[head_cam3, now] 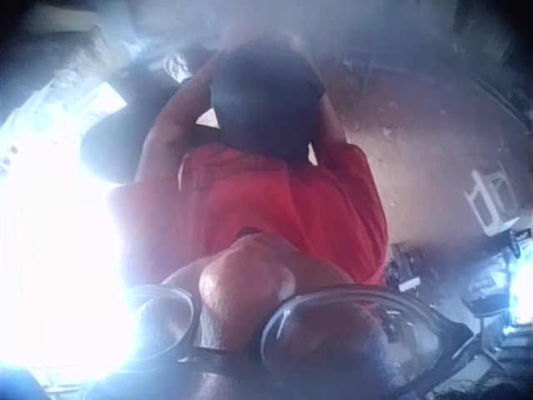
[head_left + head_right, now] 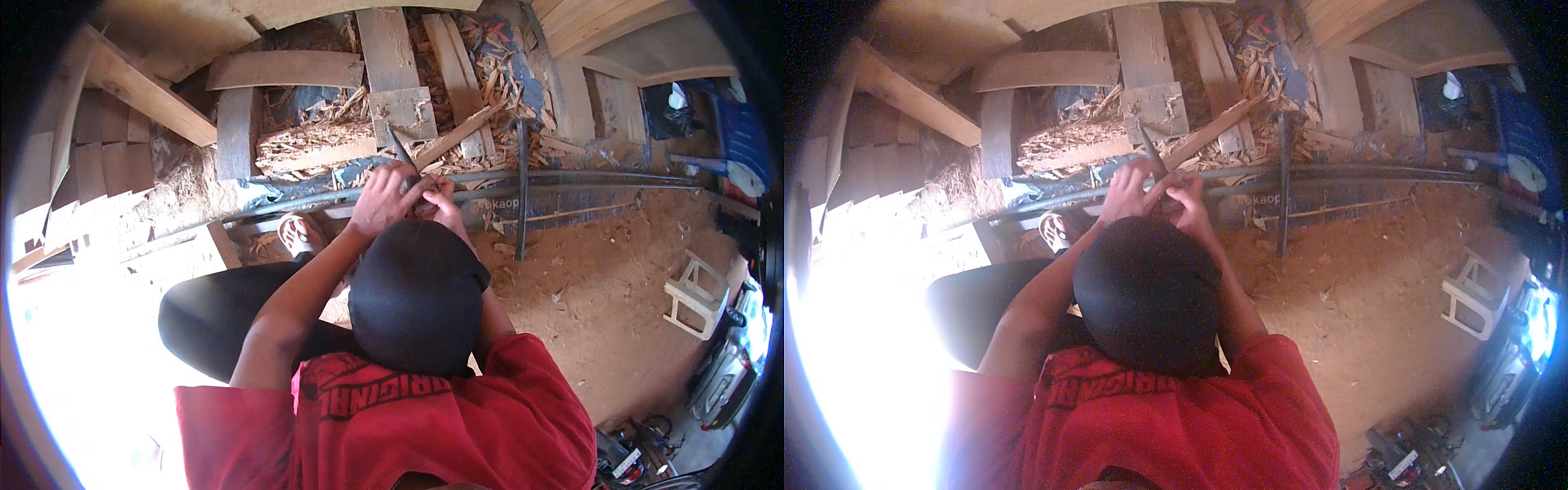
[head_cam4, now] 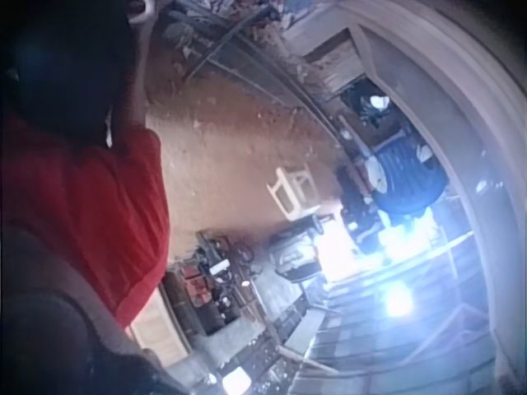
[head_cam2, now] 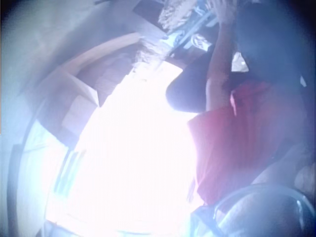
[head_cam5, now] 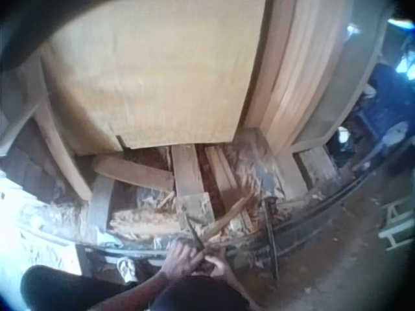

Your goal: The person uses a hammer to repeatedly strike a small wooden block positioned between floor joists, likely to drive a nail or adjust the block. The person remains seated on the floor throughout the task.

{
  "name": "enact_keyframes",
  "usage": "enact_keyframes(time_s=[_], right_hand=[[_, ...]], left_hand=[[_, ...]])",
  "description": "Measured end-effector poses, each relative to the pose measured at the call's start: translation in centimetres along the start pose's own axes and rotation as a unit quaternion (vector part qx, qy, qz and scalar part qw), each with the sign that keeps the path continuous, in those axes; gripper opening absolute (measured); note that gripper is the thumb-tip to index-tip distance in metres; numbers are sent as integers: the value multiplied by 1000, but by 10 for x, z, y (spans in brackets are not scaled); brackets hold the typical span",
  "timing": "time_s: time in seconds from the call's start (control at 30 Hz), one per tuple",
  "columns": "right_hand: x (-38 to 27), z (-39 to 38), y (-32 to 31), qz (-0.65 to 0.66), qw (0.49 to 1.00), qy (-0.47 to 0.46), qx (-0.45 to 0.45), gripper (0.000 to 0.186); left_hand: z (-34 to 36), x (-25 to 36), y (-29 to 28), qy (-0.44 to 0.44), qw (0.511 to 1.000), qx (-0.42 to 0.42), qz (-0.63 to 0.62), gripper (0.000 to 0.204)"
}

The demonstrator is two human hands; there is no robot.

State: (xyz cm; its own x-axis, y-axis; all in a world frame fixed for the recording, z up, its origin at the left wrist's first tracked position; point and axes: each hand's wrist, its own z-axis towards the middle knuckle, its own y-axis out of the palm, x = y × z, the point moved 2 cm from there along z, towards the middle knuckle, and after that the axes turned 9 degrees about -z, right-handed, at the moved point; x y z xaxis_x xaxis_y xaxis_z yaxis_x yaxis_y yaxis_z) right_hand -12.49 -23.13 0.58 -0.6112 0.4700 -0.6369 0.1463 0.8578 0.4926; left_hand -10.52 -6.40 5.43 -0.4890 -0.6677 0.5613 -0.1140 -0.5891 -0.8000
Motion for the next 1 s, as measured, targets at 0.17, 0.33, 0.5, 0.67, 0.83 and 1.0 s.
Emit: enact_keyframes(time_s=[0.17,0.33,0.5,0.67,0.83,1.0], right_hand=[[5,12,-9,54,997,35,-33,18],[-6,8,-41,-56,998,21,-11,52],[-62,9,-138,-645,606,-208,417,71],[-74,14,-205,-740,492,-54,455,72],[-86,25,-224,-750,526,-16,401,70],[-103,37,-225,-750,536,10,388,59]], left_hand=[[13,-15,7,182,979,-66,-62,43],[20,-24,-4,194,977,-46,-71,28],[34,-6,-8,72,962,90,-249,27],[54,-6,-1,41,950,141,-277,23],[60,-8,1,59,953,142,-262,19],[65,-5,0,39,949,153,-273,18]])
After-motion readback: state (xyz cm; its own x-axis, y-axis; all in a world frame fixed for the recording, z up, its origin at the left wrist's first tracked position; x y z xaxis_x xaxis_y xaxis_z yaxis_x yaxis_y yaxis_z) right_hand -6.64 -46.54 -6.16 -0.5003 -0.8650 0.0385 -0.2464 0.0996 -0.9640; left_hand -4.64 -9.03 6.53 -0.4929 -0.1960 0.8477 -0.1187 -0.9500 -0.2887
